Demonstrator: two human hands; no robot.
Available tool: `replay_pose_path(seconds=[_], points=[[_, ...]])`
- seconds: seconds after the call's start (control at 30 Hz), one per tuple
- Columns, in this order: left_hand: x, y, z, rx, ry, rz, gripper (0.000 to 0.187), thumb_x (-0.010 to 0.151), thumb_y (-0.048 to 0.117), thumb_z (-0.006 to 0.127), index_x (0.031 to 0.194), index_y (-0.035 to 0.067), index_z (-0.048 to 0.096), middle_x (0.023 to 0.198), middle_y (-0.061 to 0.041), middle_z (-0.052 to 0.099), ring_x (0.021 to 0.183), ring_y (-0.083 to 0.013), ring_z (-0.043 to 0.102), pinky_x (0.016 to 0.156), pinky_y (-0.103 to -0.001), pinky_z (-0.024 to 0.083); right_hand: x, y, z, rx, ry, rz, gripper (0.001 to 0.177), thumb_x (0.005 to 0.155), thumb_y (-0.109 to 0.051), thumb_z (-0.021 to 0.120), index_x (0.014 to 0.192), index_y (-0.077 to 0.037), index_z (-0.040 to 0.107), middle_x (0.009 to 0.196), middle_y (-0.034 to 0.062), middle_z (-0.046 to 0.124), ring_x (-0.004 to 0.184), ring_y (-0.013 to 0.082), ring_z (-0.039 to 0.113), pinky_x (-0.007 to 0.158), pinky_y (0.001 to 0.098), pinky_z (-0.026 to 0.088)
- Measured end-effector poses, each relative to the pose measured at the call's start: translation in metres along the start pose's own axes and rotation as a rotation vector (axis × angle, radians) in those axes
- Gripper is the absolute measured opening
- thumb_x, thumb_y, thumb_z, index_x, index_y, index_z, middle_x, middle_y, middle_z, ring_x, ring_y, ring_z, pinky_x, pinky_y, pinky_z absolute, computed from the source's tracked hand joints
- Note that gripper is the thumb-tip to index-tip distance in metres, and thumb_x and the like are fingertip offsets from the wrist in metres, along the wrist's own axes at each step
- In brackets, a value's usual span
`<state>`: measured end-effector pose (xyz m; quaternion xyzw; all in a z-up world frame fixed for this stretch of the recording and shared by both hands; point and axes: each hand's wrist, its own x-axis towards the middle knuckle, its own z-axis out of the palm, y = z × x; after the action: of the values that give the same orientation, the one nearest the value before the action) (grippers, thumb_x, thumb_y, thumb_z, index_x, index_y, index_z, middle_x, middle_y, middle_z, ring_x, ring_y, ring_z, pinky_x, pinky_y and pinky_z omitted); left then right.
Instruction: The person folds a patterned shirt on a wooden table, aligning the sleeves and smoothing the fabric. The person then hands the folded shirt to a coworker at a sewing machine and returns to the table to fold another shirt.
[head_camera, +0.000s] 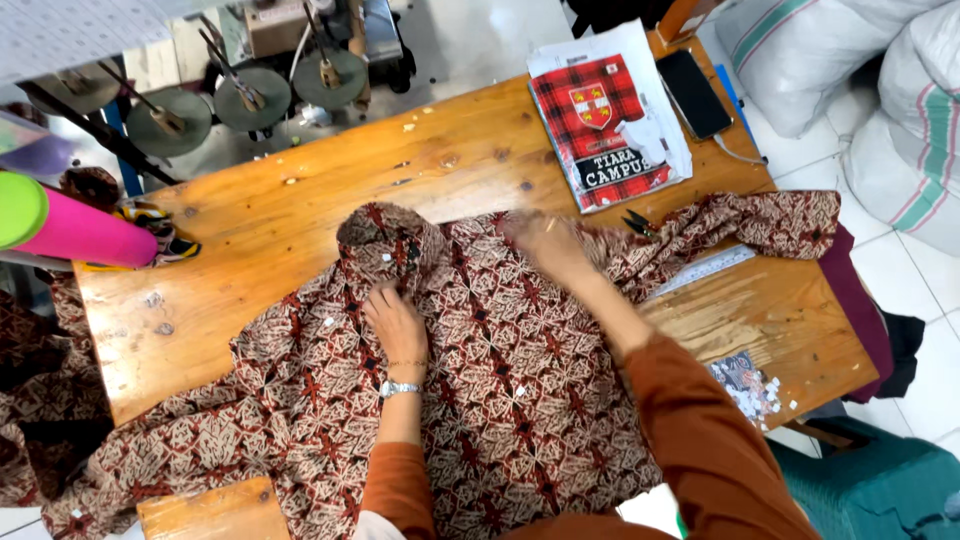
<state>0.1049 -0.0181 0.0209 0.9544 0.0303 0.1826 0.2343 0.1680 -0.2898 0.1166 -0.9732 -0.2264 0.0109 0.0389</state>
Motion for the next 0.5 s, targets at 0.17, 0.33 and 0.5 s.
replay_pose_path(seconds=[0.17, 0.33, 0.5], points=[[0.007, -0.004, 0.006, 0.038, 0.007, -0.024, 0.032, 0.086, -0.002, 0.058, 0.118, 0.001, 0.057, 0.123, -0.018, 0.054, 0.112, -0.0372, 0.048, 0.101, -0.048, 0.04, 0.03, 0.031, 0.06, 0.423, 0.428, -0.224, 0.036, 0.089, -0.013, 0.075, 0.124, -0.002, 0.07, 0.107, 0.0145, 0.067, 0.102, 0.0323, 0.064, 0.089, 0.0441, 0.054], [0.005, -0.001, 0.011, 0.051, 0.0, -0.061, 0.034, 0.085, -0.003, 0.061, 0.118, 0.002, 0.057, 0.122, -0.017, 0.053, 0.11, -0.0362, 0.048, 0.097, -0.048, 0.04, 0.041, 0.047, 0.061, 0.451, 0.662, 0.098, 0.008, 0.09, -0.005, 0.068, 0.089, -0.011, 0.073, 0.092, 0.0051, 0.07, 0.09, 0.0241, 0.068, 0.086, 0.0368, 0.053], [-0.003, -0.01, 0.016, 0.053, 0.031, -0.015, 0.027, 0.087, -0.005, 0.062, 0.112, 0.0, 0.054, 0.102, -0.016, 0.054, 0.095, -0.0336, 0.052, 0.088, -0.047, 0.044, 0.03, 0.124, 0.037, 1.914, 0.671, 0.336, 0.019, 0.109, -0.023, 0.057, 0.104, -0.009, 0.069, 0.08, 0.0004, 0.063, 0.072, 0.01, 0.06, 0.062, 0.0251, 0.049]])
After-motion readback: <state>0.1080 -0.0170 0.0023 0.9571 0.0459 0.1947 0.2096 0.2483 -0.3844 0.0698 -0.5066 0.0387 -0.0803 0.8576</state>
